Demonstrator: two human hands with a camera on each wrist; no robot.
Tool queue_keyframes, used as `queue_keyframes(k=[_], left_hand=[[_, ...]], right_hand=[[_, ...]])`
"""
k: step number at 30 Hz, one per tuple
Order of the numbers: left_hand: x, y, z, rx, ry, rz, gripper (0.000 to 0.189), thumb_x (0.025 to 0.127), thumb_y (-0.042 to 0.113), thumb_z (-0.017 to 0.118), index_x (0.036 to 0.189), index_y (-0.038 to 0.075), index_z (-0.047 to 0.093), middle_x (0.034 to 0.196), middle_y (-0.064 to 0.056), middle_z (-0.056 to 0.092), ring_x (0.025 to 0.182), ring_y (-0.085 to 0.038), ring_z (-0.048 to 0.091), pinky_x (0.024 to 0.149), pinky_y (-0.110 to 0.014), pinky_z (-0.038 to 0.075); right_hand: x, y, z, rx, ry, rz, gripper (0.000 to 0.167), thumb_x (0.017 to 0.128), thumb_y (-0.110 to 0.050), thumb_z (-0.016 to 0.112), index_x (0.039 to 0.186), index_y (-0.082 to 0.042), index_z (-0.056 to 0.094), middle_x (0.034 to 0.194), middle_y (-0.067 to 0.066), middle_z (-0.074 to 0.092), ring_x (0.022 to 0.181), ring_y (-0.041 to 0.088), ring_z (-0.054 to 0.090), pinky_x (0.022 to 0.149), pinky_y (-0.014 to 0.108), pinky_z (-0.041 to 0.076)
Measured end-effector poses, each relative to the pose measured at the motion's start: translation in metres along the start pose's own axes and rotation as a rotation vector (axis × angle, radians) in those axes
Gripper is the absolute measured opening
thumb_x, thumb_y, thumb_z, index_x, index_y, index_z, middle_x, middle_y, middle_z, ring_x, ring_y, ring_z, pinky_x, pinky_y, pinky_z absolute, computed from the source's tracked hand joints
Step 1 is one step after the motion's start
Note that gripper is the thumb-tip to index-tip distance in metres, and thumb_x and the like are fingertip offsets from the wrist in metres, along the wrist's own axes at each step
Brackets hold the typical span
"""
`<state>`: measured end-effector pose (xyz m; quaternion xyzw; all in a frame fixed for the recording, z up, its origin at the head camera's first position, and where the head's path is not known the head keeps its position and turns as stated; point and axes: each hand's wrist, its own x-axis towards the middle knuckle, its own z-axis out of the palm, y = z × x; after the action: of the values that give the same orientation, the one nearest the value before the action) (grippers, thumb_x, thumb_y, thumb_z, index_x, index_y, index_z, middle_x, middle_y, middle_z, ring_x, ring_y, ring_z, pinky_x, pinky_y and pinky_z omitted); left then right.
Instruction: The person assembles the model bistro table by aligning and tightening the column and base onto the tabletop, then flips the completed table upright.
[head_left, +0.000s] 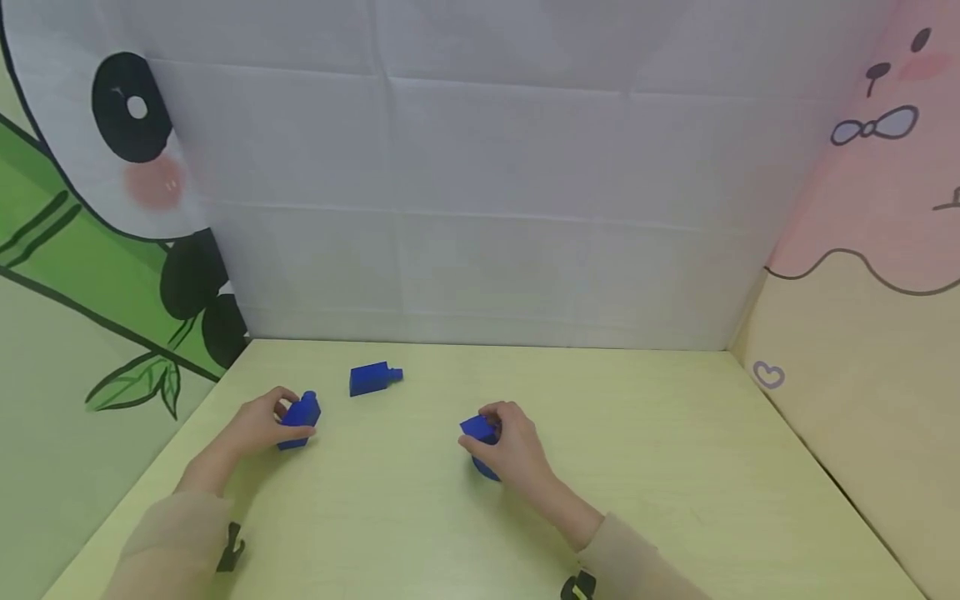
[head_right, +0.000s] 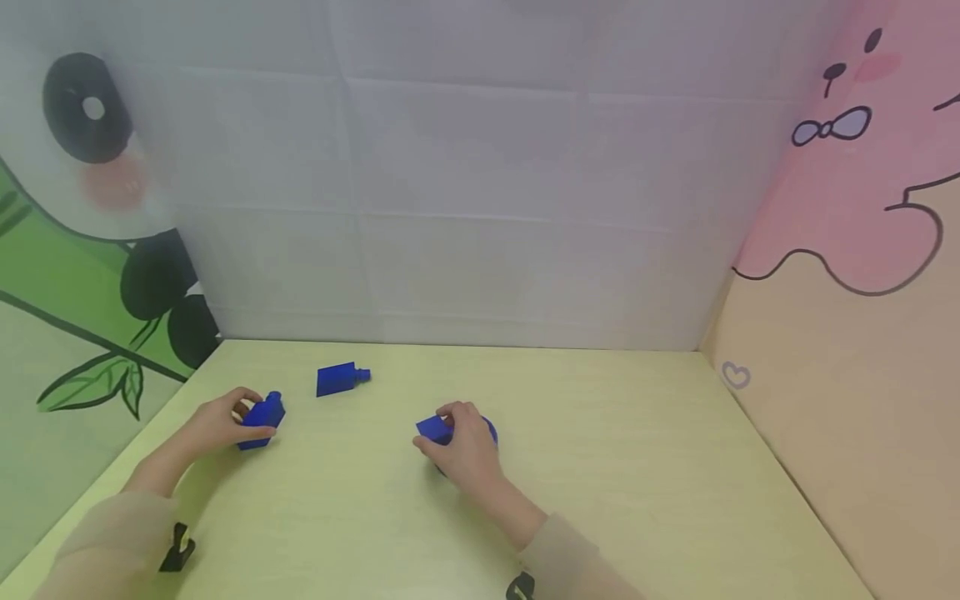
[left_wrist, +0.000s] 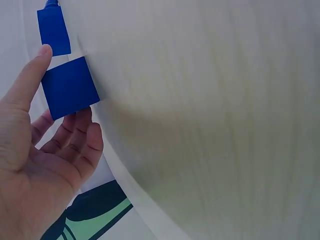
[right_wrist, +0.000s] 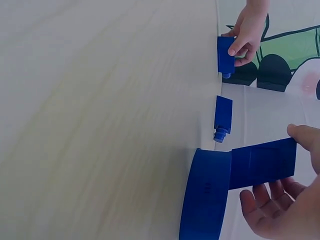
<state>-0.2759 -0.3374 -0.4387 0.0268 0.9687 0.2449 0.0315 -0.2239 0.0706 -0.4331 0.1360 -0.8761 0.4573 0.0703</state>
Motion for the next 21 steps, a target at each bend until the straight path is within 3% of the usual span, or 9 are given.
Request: queue_keyframes(k=[11, 21], left_hand=[[-0.002, 0.005, -0.004, 0.01, 0.011, 0.013, 0.073, 0.077, 0.038, 0.077, 0.125, -0.005, 0.043, 0.099, -0.024, 0.058, 0.085, -0.032, 0.057, 0.069, -0.04, 0.052], [-0.007, 0.018, -0.012, 0.015, 0.063, 0.069, 0.055, 0.08, 0.026, 0.073, 0.118, -0.007, 0.049, 0.098, -0.024, 0.061, 0.083, -0.031, 0.06, 0.066, -0.039, 0.051]], right_hand=[[0.002, 0.02, -0.027, -0.048, -0.094, -0.14, 0.042, 0.081, -0.033, 0.075, 0.114, -0.01, 0.065, 0.102, 0.003, 0.058, 0.087, 0.015, 0.053, 0.072, 0.027, 0.049], [0.007, 0.036, -0.053, -0.051, -0.178, -0.248, 0.039, 0.08, -0.028, 0.076, 0.114, -0.011, 0.067, 0.101, 0.002, 0.064, 0.089, 0.019, 0.058, 0.073, 0.031, 0.052]])
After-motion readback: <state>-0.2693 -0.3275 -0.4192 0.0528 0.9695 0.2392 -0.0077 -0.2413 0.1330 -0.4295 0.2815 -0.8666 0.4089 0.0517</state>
